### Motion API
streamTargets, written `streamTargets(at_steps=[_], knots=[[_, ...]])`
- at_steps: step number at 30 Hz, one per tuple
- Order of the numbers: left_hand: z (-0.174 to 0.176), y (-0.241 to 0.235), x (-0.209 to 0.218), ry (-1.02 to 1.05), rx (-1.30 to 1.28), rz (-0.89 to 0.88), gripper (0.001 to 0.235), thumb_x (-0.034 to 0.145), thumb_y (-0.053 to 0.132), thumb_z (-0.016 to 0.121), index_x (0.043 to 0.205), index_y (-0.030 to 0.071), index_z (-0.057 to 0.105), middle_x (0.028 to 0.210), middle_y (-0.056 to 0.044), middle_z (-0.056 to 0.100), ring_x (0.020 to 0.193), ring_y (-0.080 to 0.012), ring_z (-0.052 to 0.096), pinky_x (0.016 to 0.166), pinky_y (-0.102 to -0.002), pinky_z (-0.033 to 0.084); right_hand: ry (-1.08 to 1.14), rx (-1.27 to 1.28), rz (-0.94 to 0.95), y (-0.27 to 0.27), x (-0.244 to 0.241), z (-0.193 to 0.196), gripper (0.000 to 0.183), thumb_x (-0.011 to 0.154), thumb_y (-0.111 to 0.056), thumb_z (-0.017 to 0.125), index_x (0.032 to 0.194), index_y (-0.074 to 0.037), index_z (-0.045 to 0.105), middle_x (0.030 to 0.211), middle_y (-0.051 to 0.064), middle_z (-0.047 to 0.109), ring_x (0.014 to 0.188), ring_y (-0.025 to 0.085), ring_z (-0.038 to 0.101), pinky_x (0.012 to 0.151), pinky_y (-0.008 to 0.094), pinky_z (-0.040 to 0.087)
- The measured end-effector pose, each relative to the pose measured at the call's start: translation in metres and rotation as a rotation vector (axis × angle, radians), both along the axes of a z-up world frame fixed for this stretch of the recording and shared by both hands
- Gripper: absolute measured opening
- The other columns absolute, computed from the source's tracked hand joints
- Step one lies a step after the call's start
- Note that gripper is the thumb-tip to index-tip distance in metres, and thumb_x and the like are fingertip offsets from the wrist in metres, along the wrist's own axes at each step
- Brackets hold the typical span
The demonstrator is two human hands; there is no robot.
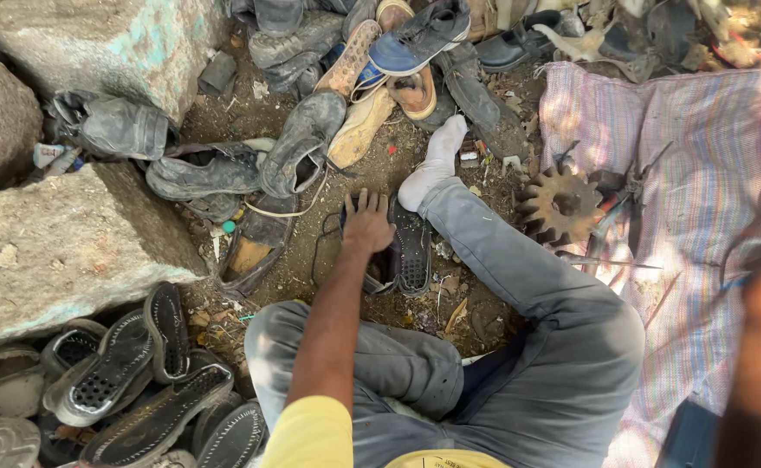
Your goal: The person sits on the ground and uses a knife to cut and separate the sole from several worn shoes. They handle multiple shoes one at a time, prying apart the components and placing the separated parts aside.
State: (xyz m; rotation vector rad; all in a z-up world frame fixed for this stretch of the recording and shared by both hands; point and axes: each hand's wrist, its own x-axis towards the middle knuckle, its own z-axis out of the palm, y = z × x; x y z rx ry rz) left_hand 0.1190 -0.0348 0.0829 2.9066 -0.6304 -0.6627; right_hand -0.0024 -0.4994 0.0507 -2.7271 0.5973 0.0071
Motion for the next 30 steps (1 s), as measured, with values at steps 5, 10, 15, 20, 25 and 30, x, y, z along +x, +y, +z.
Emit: streamTargets(at_steps=[5, 10, 15, 20, 25, 30], knots=[[0.036, 0.003, 0.013, 0.056, 0.154, -0.110, 0.059, 0.092, 0.038, 0.068, 0.141, 0.008, 0.058, 0.155, -0.017, 0.047, 0.148, -0.0333, 0.040, 0.125, -0.058, 0.019, -0.108, -0.309, 0.816, 0.112, -0.065, 0.024, 0.070, 0.057, -0.023, 0.077, 0.127, -0.020, 0.073, 0.114, 0.016, 0.070, 0.093, 0.030, 0.069, 0.080, 0.040, 0.060], [0.018, -0.010, 0.021, 0.136, 0.104, 0.072, 0.047, 0.084, 0.038, 0.082, 0.119, 0.008, 0.073, 0.131, -0.014, 0.070, 0.124, -0.0309, 0.067, 0.104, -0.044, 0.053, 0.021, 0.315, 0.461, 0.255, 0.022, -0.012, 0.039, 0.097, -0.036, 0.063, 0.126, -0.011, 0.067, 0.089, 0.020, 0.072, 0.075, 0.039, 0.070, 0.068, 0.050, 0.056], [0.014, 0.000, 0.027, 0.156, 0.058, 0.051, 0.045, 0.083, 0.036, 0.085, 0.115, 0.006, 0.073, 0.121, -0.016, 0.072, 0.115, -0.0315, 0.068, 0.101, -0.045, 0.052, 0.083, 0.242, 0.502, 0.291, 0.066, -0.067, 0.036, 0.100, -0.033, 0.057, 0.129, -0.013, 0.065, 0.095, 0.023, 0.073, 0.090, 0.044, 0.071, 0.080, 0.055, 0.055], [0.021, 0.005, 0.024, 0.221, 0.042, 0.029, 0.042, 0.083, 0.033, 0.085, 0.113, 0.007, 0.071, 0.113, -0.013, 0.076, 0.106, -0.0277, 0.072, 0.099, -0.045, 0.054, 0.237, 0.114, 0.473, 0.303, 0.079, -0.073, 0.037, 0.106, -0.039, 0.051, 0.135, -0.019, 0.062, 0.099, 0.018, 0.076, 0.094, 0.038, 0.073, 0.083, 0.051, 0.059], [0.016, 0.006, 0.024, 0.203, 0.058, -0.054, 0.036, 0.082, 0.029, 0.084, 0.109, 0.007, 0.072, 0.107, -0.012, 0.076, 0.102, -0.0266, 0.072, 0.097, -0.044, 0.054, 0.439, 0.041, 0.447, 0.318, 0.043, -0.011, 0.055, 0.104, -0.036, 0.044, 0.157, -0.023, 0.036, 0.101, 0.019, 0.073, 0.094, 0.040, 0.071, 0.081, 0.052, 0.057], [0.015, 0.009, 0.008, 0.274, -0.041, 0.028, 0.035, 0.081, 0.028, 0.085, 0.107, 0.007, 0.075, 0.107, -0.012, 0.077, 0.099, -0.0280, 0.075, 0.089, -0.045, 0.059, 0.453, 0.031, 0.442, 0.309, 0.006, 0.027, 0.057, 0.107, -0.035, 0.040, 0.161, -0.022, 0.030, 0.106, 0.019, 0.073, 0.096, 0.039, 0.071, 0.084, 0.050, 0.057]])
